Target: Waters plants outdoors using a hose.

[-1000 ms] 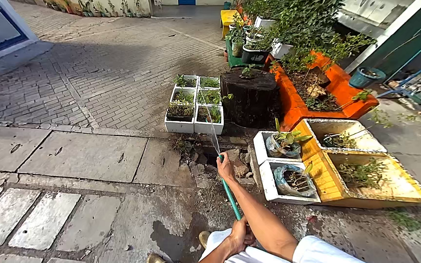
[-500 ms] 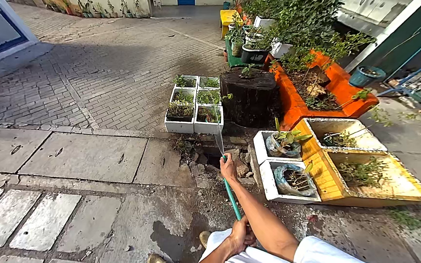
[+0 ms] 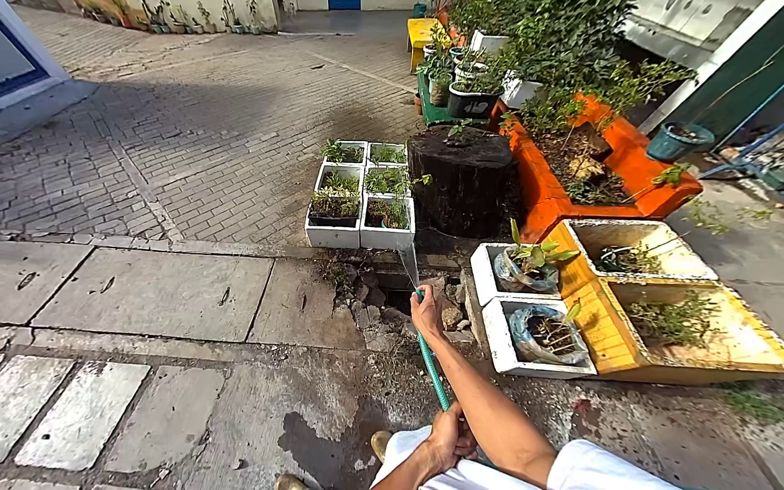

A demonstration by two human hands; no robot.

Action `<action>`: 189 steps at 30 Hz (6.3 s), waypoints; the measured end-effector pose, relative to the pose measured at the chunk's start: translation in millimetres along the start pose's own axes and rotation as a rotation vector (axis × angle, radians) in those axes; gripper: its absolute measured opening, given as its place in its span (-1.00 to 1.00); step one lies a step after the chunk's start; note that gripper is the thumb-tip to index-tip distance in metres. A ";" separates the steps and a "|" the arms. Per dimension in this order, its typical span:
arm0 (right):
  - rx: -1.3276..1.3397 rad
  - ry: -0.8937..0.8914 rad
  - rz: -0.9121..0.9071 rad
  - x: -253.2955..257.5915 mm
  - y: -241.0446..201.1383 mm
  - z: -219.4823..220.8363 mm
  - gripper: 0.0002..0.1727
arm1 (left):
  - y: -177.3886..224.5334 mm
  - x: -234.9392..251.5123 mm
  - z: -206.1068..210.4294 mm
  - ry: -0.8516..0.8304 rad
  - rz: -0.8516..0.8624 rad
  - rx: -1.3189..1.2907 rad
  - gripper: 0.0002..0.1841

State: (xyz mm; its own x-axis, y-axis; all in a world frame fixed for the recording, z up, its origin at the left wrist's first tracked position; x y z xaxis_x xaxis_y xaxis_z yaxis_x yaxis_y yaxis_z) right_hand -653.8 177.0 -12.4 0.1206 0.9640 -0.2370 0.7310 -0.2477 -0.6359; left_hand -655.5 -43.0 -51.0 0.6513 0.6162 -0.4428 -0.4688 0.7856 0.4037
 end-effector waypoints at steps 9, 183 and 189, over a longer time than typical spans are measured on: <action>0.054 0.080 0.004 1.5 5.2 -0.4 -0.59 | 0.3 -0.5 -0.5 -0.010 -0.004 -0.002 -0.35; -0.004 0.003 0.053 -6.9 4.0 -1.6 -0.59 | -3.3 -7.3 3.8 0.000 -0.003 0.036 -0.38; -0.014 -0.001 0.064 -6.2 2.9 -0.9 -0.58 | -1.2 -8.1 6.9 0.025 -0.015 0.028 -0.37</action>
State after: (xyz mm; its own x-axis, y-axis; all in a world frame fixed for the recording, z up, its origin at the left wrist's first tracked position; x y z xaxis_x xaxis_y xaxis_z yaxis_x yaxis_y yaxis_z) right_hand -651.8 170.4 -12.1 0.1665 0.9460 -0.2779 0.7313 -0.3076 -0.6088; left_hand -656.1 -49.2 -42.4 0.6430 0.6056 -0.4688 -0.4418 0.7934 0.4188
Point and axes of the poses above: each hand's wrist, its own x-axis towards the middle knuckle, its own z-axis out of the palm, y = z × x, the point moved 1 cm from there along x, towards the middle knuckle, and after that the axes turned 9 degrees about -y, right-handed, at the moved point
